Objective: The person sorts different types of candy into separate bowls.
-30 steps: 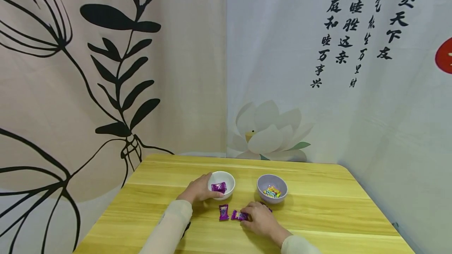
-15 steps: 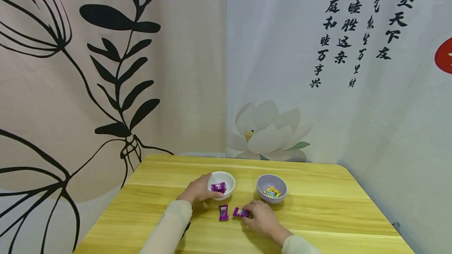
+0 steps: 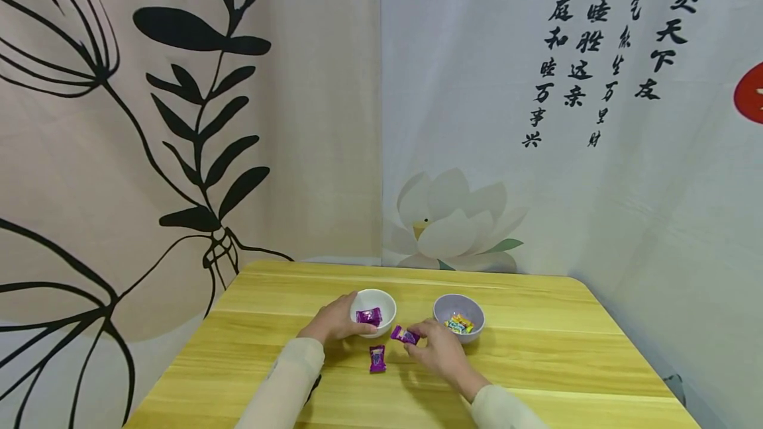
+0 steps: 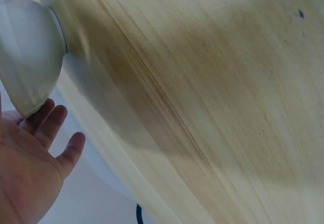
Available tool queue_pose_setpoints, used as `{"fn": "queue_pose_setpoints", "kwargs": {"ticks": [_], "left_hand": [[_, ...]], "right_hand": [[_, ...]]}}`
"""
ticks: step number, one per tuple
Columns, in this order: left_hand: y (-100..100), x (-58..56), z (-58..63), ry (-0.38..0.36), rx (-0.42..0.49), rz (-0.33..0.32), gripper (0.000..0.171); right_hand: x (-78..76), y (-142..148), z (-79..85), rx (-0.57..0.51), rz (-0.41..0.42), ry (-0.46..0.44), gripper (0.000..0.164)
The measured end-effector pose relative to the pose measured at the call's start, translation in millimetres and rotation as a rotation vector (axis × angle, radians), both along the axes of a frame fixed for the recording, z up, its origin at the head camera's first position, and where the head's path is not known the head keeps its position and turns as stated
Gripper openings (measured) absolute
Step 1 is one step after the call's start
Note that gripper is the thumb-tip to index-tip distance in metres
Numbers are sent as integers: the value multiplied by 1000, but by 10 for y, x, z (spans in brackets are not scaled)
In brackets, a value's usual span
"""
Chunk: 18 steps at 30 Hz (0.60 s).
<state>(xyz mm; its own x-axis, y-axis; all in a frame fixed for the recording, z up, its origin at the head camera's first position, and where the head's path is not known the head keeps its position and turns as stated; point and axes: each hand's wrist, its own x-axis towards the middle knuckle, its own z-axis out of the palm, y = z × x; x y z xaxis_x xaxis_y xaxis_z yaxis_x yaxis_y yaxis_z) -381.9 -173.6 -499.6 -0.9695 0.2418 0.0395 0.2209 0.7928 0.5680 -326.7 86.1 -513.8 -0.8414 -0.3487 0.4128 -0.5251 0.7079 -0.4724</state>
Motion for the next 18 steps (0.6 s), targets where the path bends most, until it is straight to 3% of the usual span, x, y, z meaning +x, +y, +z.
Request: {"fn": "queue_pose_setpoints", "kwargs": {"ticks": [10, 18], "left_hand": [[6, -11, -4, -6, 13, 0, 106], [1, -5, 5, -11, 3, 5, 107]], "right_hand": [[-94, -121, 140, -66, -35, -13, 23], [-224, -269, 217, -54, -72, -19, 26]]}}
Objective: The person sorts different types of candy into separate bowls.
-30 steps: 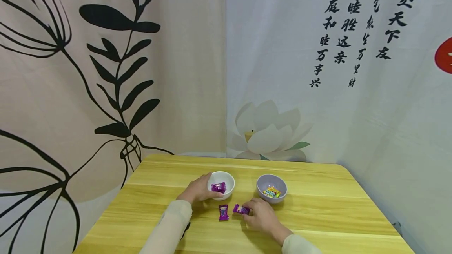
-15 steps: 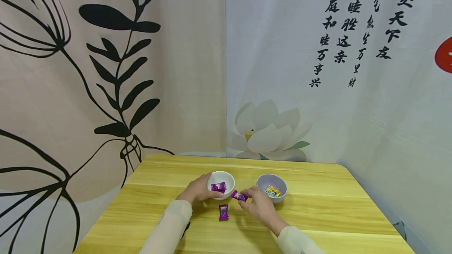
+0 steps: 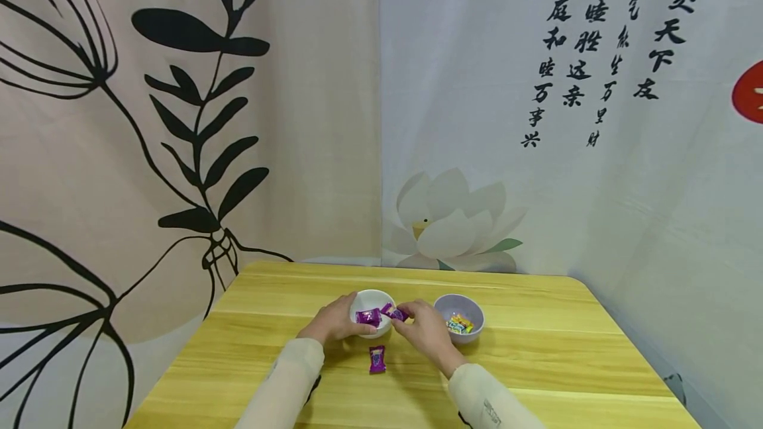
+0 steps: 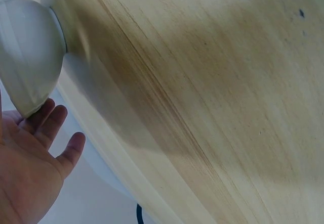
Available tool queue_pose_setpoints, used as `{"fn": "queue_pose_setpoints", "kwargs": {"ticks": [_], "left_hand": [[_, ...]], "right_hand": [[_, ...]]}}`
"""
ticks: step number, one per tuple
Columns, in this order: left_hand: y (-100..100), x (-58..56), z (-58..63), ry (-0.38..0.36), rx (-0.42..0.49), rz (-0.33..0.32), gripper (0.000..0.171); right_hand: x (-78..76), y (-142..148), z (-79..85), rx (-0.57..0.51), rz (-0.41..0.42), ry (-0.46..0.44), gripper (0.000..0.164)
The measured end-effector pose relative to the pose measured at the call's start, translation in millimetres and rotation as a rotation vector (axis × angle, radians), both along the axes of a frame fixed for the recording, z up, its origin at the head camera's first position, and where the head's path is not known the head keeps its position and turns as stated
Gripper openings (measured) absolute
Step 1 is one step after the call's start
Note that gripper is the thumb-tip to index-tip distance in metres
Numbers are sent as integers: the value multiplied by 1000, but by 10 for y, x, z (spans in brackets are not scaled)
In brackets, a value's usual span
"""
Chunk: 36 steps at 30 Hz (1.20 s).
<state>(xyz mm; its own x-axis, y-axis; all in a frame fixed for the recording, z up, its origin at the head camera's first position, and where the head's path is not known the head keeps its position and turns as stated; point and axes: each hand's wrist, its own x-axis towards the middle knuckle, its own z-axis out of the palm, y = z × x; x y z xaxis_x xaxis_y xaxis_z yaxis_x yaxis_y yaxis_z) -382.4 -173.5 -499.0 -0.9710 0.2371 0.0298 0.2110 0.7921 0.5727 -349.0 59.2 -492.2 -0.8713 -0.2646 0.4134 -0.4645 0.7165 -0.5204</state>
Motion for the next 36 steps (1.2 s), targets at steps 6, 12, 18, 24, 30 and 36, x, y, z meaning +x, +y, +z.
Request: {"fn": "queue_pose_setpoints", "kwargs": {"ticks": [6, 12, 18, 24, 30, 36], "left_hand": [[15, 4, -3, 2, 2, -6, 108], [36, 1, -6, 3, 2, -22, 104], [34, -5, -12, 10, 5, -40, 98], [32, 0, -4, 34, 2, -56, 95], [18, 4, 4, 19, 2, -35, 100], [-2, 6, 4, 1, 3, -15, 105]], "right_hand": [[-84, -106, 21, -11, -22, -8, 25], [-130, -195, 64, 8, -60, -44, 27], [-161, -260, 59, 37, -48, -95, 43], [-136, -242, 52, 21, -46, -81, 42], [-111, -166, 36, -6, -54, -66, 39], [-21, -92, 7, -32, -54, -41, 35]]}}
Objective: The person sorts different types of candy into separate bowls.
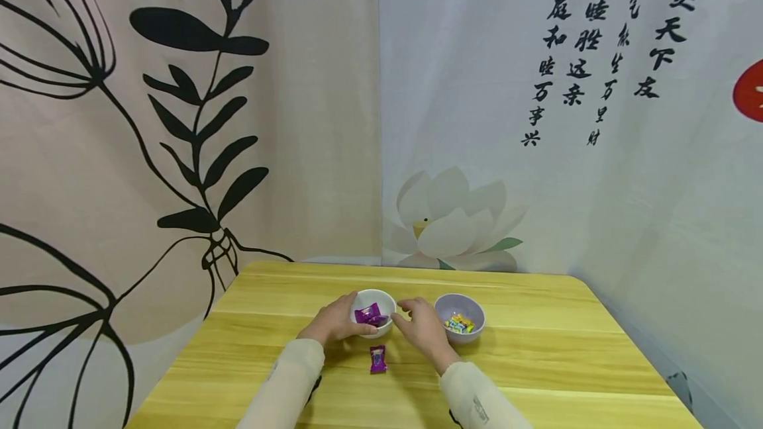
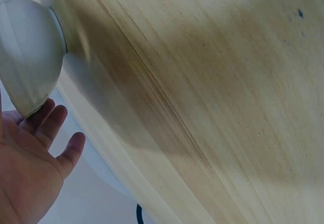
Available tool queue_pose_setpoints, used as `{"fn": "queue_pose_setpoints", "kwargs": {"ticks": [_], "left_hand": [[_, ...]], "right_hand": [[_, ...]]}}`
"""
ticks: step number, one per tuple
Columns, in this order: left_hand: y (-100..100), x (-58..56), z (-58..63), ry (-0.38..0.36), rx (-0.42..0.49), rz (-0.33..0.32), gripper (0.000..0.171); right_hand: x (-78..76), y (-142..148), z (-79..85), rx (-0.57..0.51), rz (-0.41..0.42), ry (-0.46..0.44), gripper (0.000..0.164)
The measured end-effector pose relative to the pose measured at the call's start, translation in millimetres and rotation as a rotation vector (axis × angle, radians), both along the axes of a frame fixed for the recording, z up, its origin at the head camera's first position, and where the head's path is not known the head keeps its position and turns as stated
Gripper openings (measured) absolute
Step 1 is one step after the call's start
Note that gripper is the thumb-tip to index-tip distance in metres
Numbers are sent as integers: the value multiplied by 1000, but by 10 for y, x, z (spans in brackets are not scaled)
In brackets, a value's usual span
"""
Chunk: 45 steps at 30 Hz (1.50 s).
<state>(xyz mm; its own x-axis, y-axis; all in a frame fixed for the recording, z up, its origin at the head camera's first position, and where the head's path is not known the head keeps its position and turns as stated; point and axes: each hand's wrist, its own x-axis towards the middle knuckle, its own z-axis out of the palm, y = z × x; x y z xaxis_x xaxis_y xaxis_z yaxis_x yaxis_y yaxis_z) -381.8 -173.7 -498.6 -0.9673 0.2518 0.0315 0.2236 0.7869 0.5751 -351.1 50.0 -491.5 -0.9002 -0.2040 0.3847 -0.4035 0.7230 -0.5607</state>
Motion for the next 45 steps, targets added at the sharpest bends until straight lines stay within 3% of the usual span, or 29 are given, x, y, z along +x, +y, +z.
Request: {"fn": "queue_pose_setpoints", "kwargs": {"ticks": [6, 23, 33, 40, 45], "left_hand": [[10, 17, 11, 2, -3, 0, 108], [-52, -12, -15, 1, -23, 19, 109], [-83, 8, 30, 12, -19, 16, 105], [-41, 4, 30, 4, -20, 17, 109], [18, 6, 24, 1, -19, 8, 109]], "right_hand": [[140, 70, -32, 3, -7, 7, 33], [540, 509, -120, -85, -150, -52, 32], [735, 865, -233, 34, -253, -85, 32], [760, 915, -425, 92, -258, -68, 34], [764, 928, -464, 134, -277, -42, 35]]}}
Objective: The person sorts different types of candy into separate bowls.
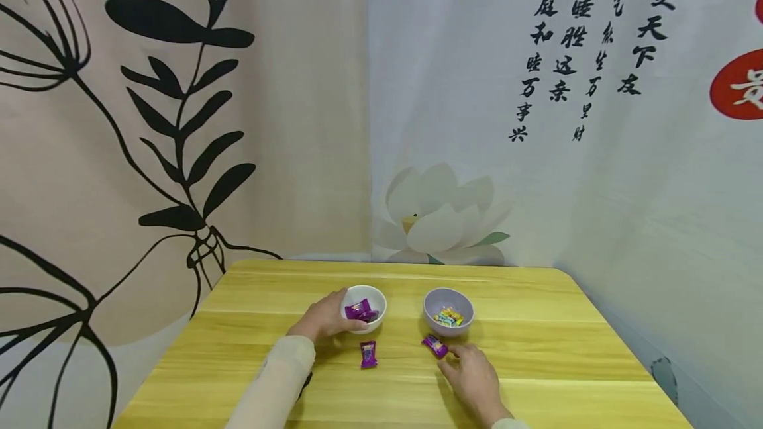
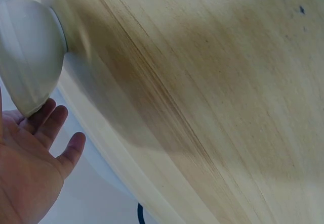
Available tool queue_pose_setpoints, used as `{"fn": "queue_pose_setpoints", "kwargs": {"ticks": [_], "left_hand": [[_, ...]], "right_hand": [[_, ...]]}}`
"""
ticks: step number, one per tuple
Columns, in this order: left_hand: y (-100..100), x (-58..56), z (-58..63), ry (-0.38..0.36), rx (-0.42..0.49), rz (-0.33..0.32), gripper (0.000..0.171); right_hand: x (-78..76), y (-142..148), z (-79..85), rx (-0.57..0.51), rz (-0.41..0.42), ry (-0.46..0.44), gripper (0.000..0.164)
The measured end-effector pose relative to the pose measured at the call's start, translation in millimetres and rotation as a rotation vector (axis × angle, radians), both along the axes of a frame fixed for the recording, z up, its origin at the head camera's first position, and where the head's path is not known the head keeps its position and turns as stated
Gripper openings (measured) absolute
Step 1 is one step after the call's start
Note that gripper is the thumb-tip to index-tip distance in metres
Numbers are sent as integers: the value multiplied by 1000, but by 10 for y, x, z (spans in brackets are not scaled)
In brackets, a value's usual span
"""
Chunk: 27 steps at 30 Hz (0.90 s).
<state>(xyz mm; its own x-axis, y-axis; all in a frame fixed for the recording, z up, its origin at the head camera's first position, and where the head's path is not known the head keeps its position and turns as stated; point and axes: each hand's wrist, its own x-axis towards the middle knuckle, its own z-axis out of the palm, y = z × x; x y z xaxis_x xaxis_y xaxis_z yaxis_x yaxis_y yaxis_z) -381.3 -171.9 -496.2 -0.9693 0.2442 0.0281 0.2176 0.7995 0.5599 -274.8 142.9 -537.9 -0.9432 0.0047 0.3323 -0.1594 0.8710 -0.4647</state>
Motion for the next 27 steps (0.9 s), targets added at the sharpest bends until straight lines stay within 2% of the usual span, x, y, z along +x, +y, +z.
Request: {"fn": "queue_pose_setpoints", "kwargs": {"ticks": [17, 27], "left_hand": [[47, 0, 16, -7, 23, -8, 107], [-1, 3, -18, -16, 29, 10, 108]], "right_hand": [[-198, -61, -96, 72, -63, -7, 40], [-229, -121, -139, 160, -44, 1, 38]]}}
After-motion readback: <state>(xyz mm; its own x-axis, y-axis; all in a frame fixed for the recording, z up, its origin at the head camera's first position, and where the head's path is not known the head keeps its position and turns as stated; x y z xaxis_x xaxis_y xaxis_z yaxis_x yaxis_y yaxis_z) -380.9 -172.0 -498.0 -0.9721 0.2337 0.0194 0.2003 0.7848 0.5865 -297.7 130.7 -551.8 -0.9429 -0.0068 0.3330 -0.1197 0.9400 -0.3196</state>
